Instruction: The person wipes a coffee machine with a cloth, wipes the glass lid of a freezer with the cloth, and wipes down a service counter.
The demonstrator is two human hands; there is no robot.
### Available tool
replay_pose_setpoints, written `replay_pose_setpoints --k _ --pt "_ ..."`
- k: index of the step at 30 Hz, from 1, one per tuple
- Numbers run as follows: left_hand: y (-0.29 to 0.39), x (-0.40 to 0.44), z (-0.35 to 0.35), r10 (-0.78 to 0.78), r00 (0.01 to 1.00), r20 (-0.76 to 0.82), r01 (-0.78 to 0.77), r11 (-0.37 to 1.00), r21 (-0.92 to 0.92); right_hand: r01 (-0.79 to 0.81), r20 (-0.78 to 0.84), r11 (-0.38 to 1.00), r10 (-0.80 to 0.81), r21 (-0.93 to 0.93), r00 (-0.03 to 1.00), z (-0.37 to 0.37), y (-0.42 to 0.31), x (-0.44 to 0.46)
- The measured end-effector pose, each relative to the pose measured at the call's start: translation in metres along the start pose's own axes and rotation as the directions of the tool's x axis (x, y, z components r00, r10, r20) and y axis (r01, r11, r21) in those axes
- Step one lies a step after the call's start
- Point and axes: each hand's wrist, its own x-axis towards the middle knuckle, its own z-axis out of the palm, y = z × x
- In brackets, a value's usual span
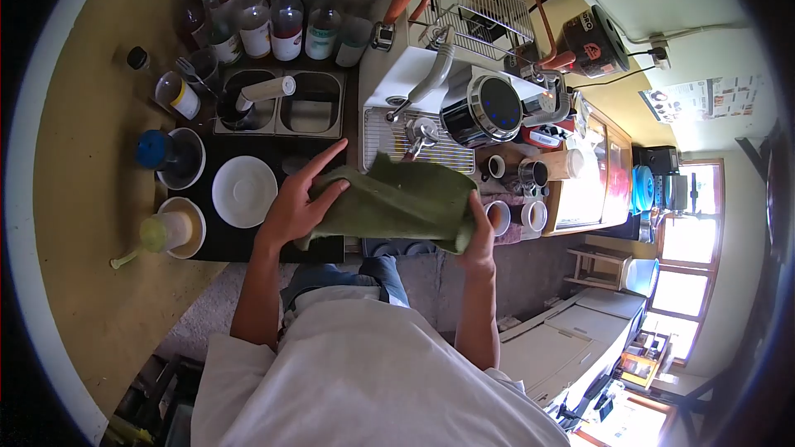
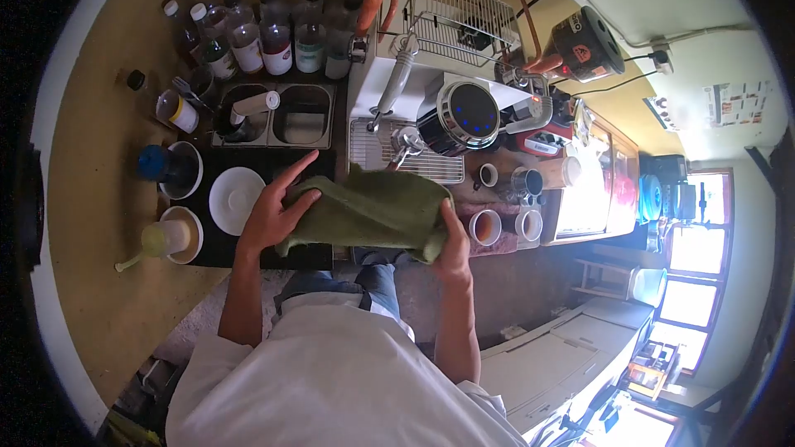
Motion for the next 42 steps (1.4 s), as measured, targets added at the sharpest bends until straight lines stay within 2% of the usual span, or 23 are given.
replay_pose_setpoints --k 1,4,5,8,9,12,16,17,20,21,24,28,29,32,35,38,40,41,42 --pt "0.0 0.0 0.002 -0.085 0.996 -0.013 0.084 0.992 -0.09 -0.001 0.109 0.993 -0.012 0.121 0.994 -0.01 -0.002 -0.004" --pt "-0.005 0.0 0.001 -0.154 0.985 0.075 0.151 0.987 0.05 -0.005 0.251 0.934 -0.091 0.358 0.964 -0.032 -0.003 -0.005" --pt "-0.009 0.0 0.003 -0.139 0.988 0.066 0.137 0.99 0.029 0.126 0.08 0.917 -0.168 0.379 0.983 -0.048 0.006 0.001" --pt "-0.023 -0.002 0.011 -0.1 0.994 0.054 0.1 0.995 -0.004 0.187 0.298 0.832 -0.384 0.523 0.874 -0.03 -0.006 -0.011" --pt "-0.026 -0.002 0.011 -0.091 0.994 0.057 0.09 0.996 0.01 0.099 0.261 0.784 -0.32 0.613 0.911 -0.03 -0.011 -0.013" --pt "-0.029 -0.003 0.012 -0.094 0.994 0.058 0.093 0.996 0.011 0.218 0.152 0.739 -0.398 0.637 0.905 -0.036 -0.028 -0.016" --pt "-0.034 -0.005 0.011 -0.109 0.993 0.052 0.108 0.994 0.024 0.425 0.058 0.77 -0.509 0.475 0.859 -0.048 -0.056 -0.013" --pt "-0.034 -0.005 0.011 -0.113 0.992 0.05 0.112 0.993 0.024 0.439 0.025 0.736 -0.524 0.515 0.851 -0.051 -0.062 -0.01" --pt "-0.03 -0.008 0.013 -0.13 0.99 0.048 0.128 0.991 0.028 0.595 -0.139 0.695 -0.597 0.403 0.79 -0.072 -0.078 0.001" --pt "-0.029 -0.008 0.013 -0.135 0.99 0.046 0.133 0.991 0.03 0.618 -0.108 0.682 -0.633 0.391 0.767 -0.077 -0.083 0.004" --pt "-0.027 -0.01 0.016 -0.154 0.988 0.024 0.153 0.988 0.02 0.652 -0.294 0.667 -0.582 0.36 0.758 -0.079 -0.101 0.016" --pt "-0.028 -0.011 0.023 -0.203 0.979 -0.013 0.203 0.979 0.015 0.634 -0.262 0.656 -0.581 0.409 0.771 -0.072 -0.128 0.039" --pt "-0.026 -0.011 0.026 -0.221 0.975 -0.021 0.222 0.975 0.02 0.672 -0.288 0.671 -0.607 0.314 0.741 -0.069 -0.133 0.049" --pt "-0.029 -0.012 0.035 -0.192 0.98 -0.051 0.194 0.981 0.023 0.669 -0.258 0.732 -0.627 0.127 0.735 -0.074 -0.148 0.089" --pt "-0.017 -0.012 0.048 -0.222 0.972 -0.078 0.226 0.972 0.057 0.539 -0.14 0.743 -0.531 0.397 0.836 -0.064 -0.157 0.127" --pt "-0.012 -0.015 0.06 -0.223 0.968 -0.114 0.232 0.97 0.067 0.433 -0.141 0.793 -0.414 0.429 0.899 -0.045 -0.152 0.156" --pt "-0.006 -0.017 0.068 -0.258 0.954 -0.151 0.271 0.96 0.068 0.511 -0.232 0.851 -0.476 0.123 0.848 -0.066 -0.12 0.215" --pt "0.0 -0.018 0.074 -0.273 0.944 -0.185 0.296 0.949 0.112 0.573 -0.284 0.819 -0.558 -0.037 0.78 -0.057 -0.115 0.213" --pt "0.003 -0.019 0.08 -0.296 0.932 -0.211 0.324 0.939 0.116 0.54 -0.201 0.818 -0.573 -0.198 0.794 -0.058 -0.113 0.212"
